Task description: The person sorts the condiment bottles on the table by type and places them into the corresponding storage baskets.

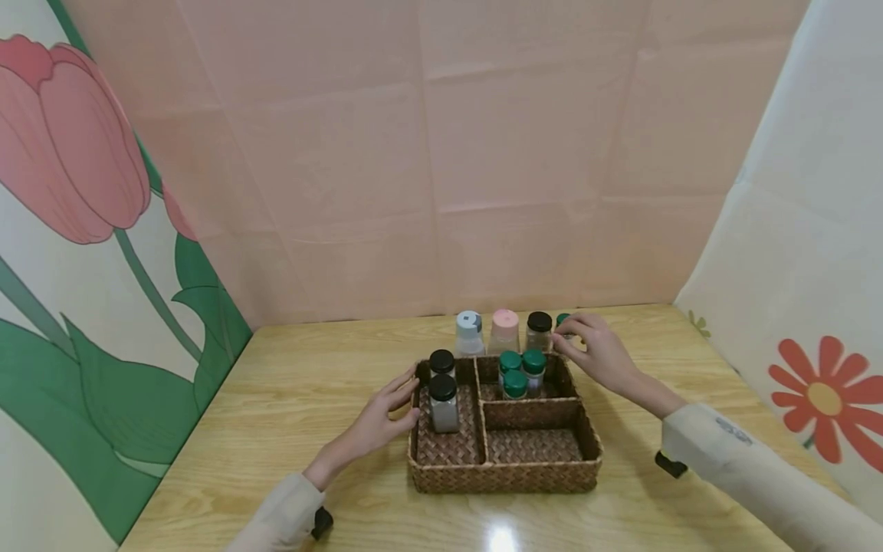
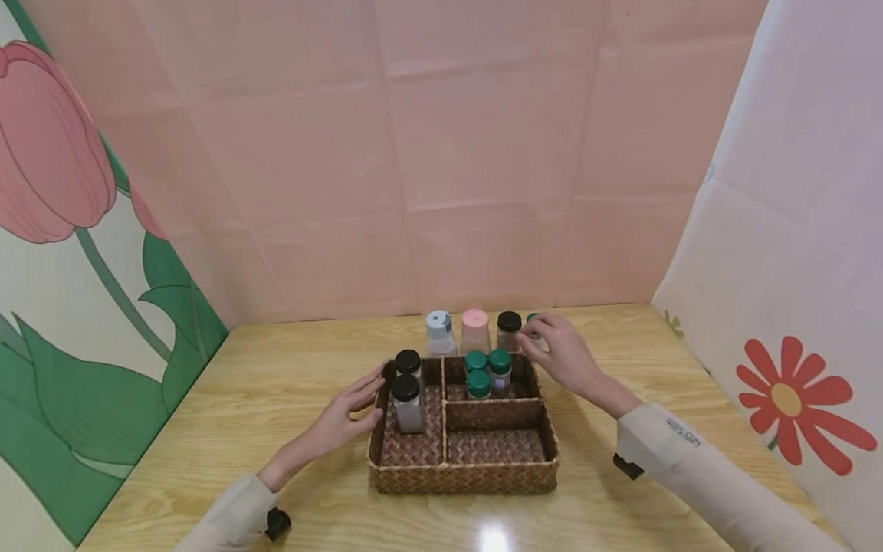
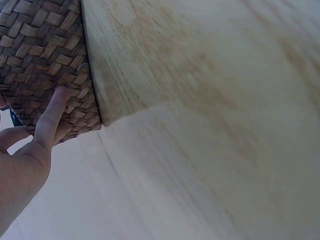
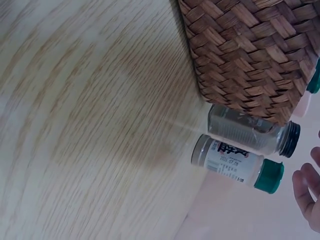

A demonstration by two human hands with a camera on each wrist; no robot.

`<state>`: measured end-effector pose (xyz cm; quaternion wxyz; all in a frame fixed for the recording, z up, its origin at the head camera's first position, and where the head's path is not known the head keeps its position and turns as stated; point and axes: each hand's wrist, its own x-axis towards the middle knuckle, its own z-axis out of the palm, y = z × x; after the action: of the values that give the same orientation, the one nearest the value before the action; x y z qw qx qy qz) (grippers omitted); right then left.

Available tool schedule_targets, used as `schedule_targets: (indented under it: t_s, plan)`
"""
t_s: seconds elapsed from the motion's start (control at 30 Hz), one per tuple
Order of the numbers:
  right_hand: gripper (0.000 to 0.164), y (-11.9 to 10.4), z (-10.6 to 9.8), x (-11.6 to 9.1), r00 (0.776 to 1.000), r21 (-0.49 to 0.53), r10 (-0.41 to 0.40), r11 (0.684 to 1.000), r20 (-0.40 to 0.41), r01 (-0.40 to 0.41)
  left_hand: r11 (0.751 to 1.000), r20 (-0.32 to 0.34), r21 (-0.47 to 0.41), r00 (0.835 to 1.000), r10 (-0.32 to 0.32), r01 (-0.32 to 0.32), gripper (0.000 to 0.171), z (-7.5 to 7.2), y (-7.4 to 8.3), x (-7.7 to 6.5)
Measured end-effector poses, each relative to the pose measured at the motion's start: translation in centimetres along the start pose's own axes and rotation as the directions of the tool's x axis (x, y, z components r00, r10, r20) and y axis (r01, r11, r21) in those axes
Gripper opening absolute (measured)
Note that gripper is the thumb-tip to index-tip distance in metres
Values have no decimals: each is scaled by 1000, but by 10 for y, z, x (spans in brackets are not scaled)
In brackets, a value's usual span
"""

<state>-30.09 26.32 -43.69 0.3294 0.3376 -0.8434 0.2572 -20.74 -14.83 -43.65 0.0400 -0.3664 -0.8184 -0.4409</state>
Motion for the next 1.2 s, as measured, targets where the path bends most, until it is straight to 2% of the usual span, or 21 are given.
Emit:
schedule_targets:
  t_s: [0.17,0.33,0.73,1.2]
  plan:
    - [16,7,1,-1,1000,-17,19,1000,1,-19,1000,-4,1,1000,-1,1,51,1,0,0]
    - [17,13,2,-3,997,-35,71,997,20,-70,1000,-5,-1,1000,7,-7,51,0,0,0]
    - [38,23,6,-4,983,-56,176,983,54,-173,1000,-4,-9,1000,3,-3,51,1,-3,-1]
    - [62,29,11,-3,946,-64,296,955,135,-290,999,-12,-29,1000,-21,21,52,2,-3,-1]
